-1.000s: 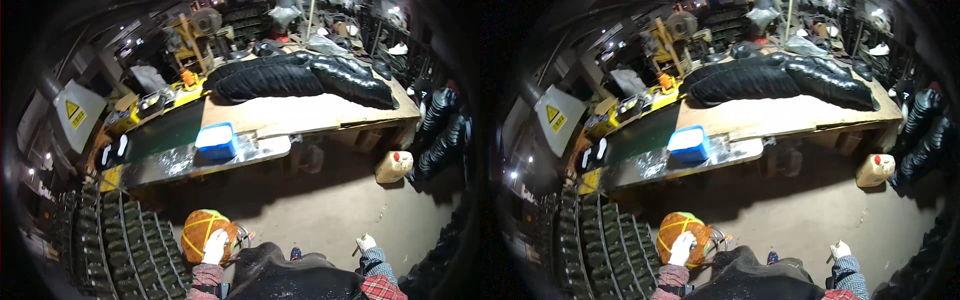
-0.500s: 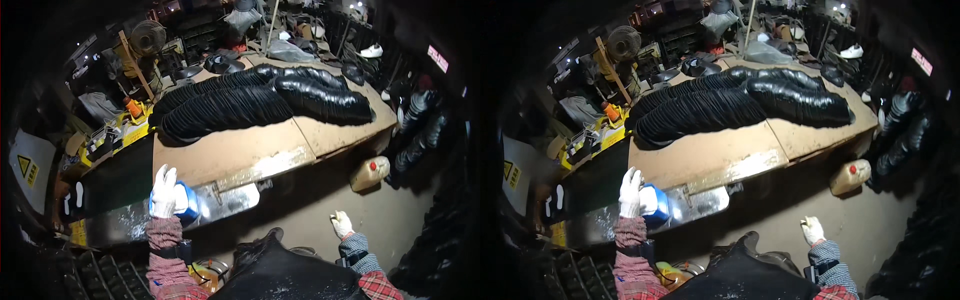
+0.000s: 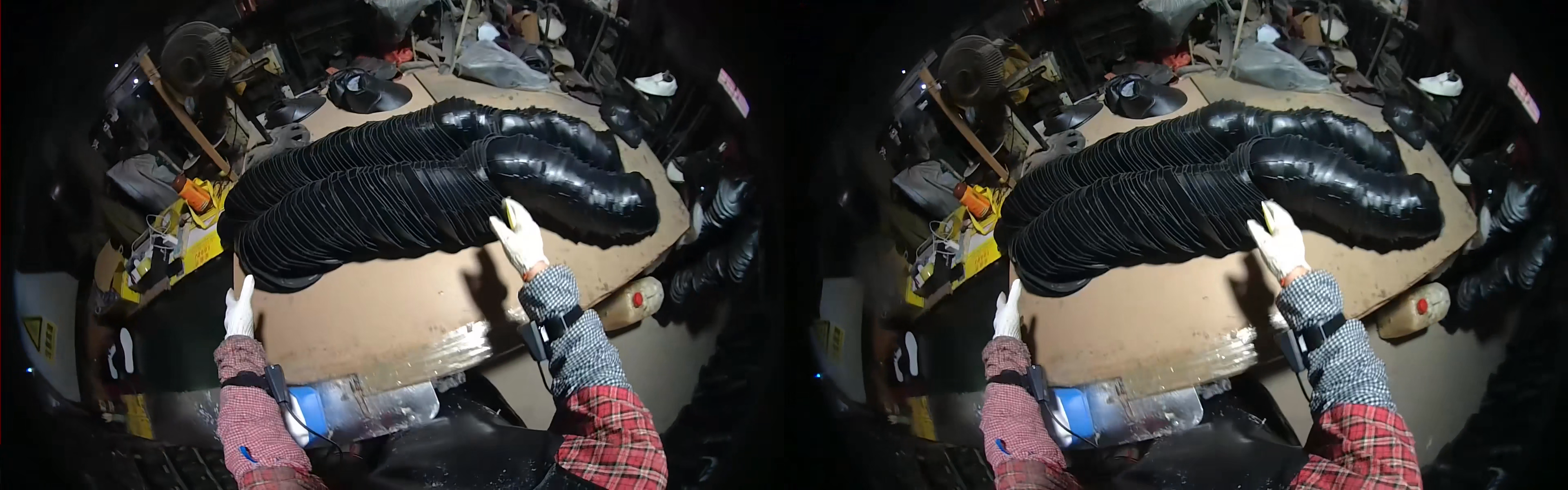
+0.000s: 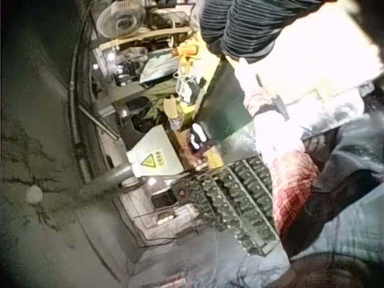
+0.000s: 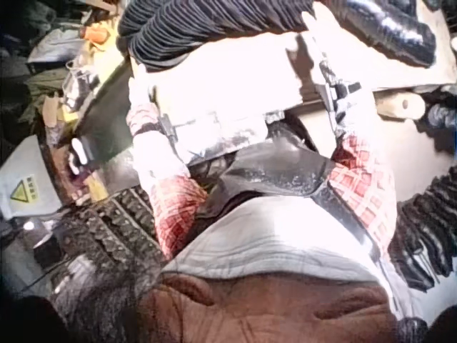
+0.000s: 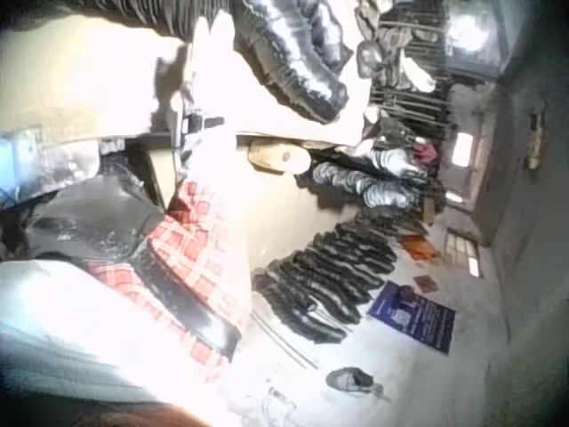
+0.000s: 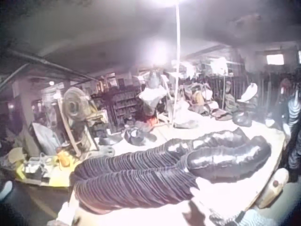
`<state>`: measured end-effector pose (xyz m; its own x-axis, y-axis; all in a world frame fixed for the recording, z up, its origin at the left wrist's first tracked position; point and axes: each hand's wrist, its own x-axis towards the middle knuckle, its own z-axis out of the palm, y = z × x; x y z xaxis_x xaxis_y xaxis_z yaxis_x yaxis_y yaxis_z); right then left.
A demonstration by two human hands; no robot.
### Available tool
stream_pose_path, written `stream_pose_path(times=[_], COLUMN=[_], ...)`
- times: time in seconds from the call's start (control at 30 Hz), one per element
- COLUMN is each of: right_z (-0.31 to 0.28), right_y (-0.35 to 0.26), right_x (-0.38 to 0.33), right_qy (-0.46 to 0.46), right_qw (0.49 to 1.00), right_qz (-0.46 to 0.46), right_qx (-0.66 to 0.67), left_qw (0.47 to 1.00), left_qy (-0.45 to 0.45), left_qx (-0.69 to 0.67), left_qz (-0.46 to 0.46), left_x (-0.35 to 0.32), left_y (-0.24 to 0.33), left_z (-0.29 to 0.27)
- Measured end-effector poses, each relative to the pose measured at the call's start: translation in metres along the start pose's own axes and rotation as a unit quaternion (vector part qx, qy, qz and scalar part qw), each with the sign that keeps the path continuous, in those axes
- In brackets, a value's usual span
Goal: Applying glue to shoe soles and interior lining components with a brush.
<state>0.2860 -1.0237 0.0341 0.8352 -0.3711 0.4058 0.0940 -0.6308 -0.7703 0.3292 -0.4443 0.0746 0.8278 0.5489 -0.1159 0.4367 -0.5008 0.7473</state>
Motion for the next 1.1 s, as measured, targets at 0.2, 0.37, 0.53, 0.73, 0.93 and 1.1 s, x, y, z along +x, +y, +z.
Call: stream_pose_path(times=[0.2,0.37,0.53,0.73,0.93,1.1], right_z=[0.046,0.034,0.028,0.012,0.019,0.033], right_y=[0.01,0.02,0.006,-0.046,-0.008,0.049], right_x=[0.042,0.062,0.083,0.09,0.096,0.115], right_qy=[0.043,0.002,-0.111,-0.186,-0.206,-0.192], right_qw=[0.998,0.999,0.988,0.912,0.939,0.971], right_qz=[-0.037,0.026,0.09,-0.142,-0.067,0.126], right_qx=[-0.027,-0.032,-0.062,-0.337,-0.268,0.064], left_qw=[0.985,0.971,0.988,0.992,0.995,0.987], left_qy=[0.053,-0.128,-0.08,-0.032,-0.063,-0.056], left_qx=[-0.156,-0.198,-0.116,-0.12,0.02,0.135], left_qz=[-0.053,-0.042,0.06,0.033,0.074,-0.06], left_x=[0.073,0.046,0.092,0.088,0.102,0.091], left_y=[-0.003,0.049,0.006,0.034,0.025,0.036], left_z=[0.015,0.06,0.068,0.06,0.047,0.05])
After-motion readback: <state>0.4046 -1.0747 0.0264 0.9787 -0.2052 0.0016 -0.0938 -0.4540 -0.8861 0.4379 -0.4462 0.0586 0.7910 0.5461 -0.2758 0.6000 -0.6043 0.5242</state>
